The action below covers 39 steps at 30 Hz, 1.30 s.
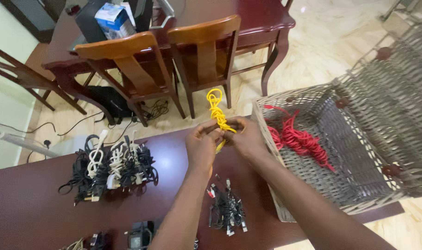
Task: The person organizes a collection of tangled electrical cords and power adapters on a wooden table. They pick up bundles of cables, including white, black, and red varieties, and place them into a wicker basket. The person also handles several black power bricks, sorting them into the basket alongside the cords.
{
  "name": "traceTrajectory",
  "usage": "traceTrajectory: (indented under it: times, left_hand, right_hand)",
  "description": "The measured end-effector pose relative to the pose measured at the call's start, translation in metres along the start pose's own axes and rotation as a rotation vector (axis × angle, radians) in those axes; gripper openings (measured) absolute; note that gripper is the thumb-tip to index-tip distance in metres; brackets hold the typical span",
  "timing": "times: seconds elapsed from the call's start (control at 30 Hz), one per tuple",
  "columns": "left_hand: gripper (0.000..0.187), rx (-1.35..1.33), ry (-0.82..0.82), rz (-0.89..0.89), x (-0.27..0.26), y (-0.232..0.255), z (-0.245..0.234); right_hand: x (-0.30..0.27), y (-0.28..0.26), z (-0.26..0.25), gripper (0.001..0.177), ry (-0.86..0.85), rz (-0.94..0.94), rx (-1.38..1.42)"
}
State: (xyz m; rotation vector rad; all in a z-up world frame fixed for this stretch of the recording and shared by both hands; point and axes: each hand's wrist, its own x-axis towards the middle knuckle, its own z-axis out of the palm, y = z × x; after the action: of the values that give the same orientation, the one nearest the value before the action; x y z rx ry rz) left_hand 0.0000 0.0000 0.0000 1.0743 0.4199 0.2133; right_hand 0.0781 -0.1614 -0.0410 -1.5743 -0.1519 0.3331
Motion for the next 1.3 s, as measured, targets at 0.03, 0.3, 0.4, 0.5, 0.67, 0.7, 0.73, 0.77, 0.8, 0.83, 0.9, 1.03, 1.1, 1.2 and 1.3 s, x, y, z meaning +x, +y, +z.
traceTrajectory:
  times: [0.03,0.3,0.4,0.5,0.67,0.7,0.73,0.77,0.8,0.83,0.9,1.03,1.1,1.2,1.3]
  left_hand:
    - [0.043,0.018,-0.017,0.031,-0.005,0.001,0.014]
    - [0.034,0.046,-0.065,0.12,-0.044,-0.004,0.111]
    - [0.036,0.137,-0.111,0.19,-0.055,-0.019,0.139]
    - [0.032,0.126,-0.188,0.189,-0.059,-0.043,0.16]
    - [0.032,0.06,-0.235,0.098,-0.058,-0.091,0.186]
    - [0.032,0.018,-0.26,0.08,-0.055,-0.099,0.189]
    - [0.032,0.086,-0.248,0.075,-0.052,-0.107,0.191]
    - [0.033,0.156,-0.232,0.068,-0.051,-0.114,0.19]
    - [0.033,0.225,-0.216,0.06,-0.05,-0.122,0.188]
    - [0.035,0.26,-0.218,0.061,-0.046,-0.13,0.187]
    - [0.04,0.33,-0.22,0.062,-0.04,-0.147,0.182]
    - [0.039,0.422,-0.294,0.085,-0.025,-0.186,0.167]
    - [0.034,0.413,-0.347,0.188,-0.018,-0.203,0.162]
    - [0.038,0.304,-0.218,-0.077,-0.02,-0.213,0.166]
    - [0.036,0.554,-0.182,0.056,-0.026,-0.208,0.17]
  right_hand:
    - [-0.008,-0.014,-0.01,0.053,0.035,-0.039,-0.064]
    - [-0.058,-0.091,-0.09,0.042,0.099,-0.156,-0.141]
    - [-0.077,-0.101,-0.12,0.043,0.134,-0.049,-0.027]
    - [-0.086,-0.094,-0.15,0.046,0.199,-0.064,-0.051]
    - [-0.091,-0.063,-0.197,0.04,0.201,0.019,-0.022]
    - [-0.088,-0.057,-0.204,0.039,0.201,0.041,-0.013]
    - [-0.085,-0.049,-0.209,0.039,0.204,0.054,-0.024]
    - [-0.085,-0.04,-0.213,0.039,0.204,0.07,-0.034]
    - [-0.085,-0.031,-0.217,0.039,0.205,0.087,-0.045]
    - [-0.081,-0.021,-0.221,0.039,0.192,0.103,-0.05]
    - [-0.071,0.002,-0.226,0.04,0.164,0.137,-0.06]
    - [-0.047,0.053,-0.232,0.044,0.171,0.151,-0.345]
    - [-0.033,0.078,-0.234,0.05,0.219,0.14,-0.573]
    - [-0.018,0.109,-0.231,0.05,0.219,0.052,-0.621]
    - [-0.011,0.115,-0.223,0.041,0.229,0.057,-0.647]
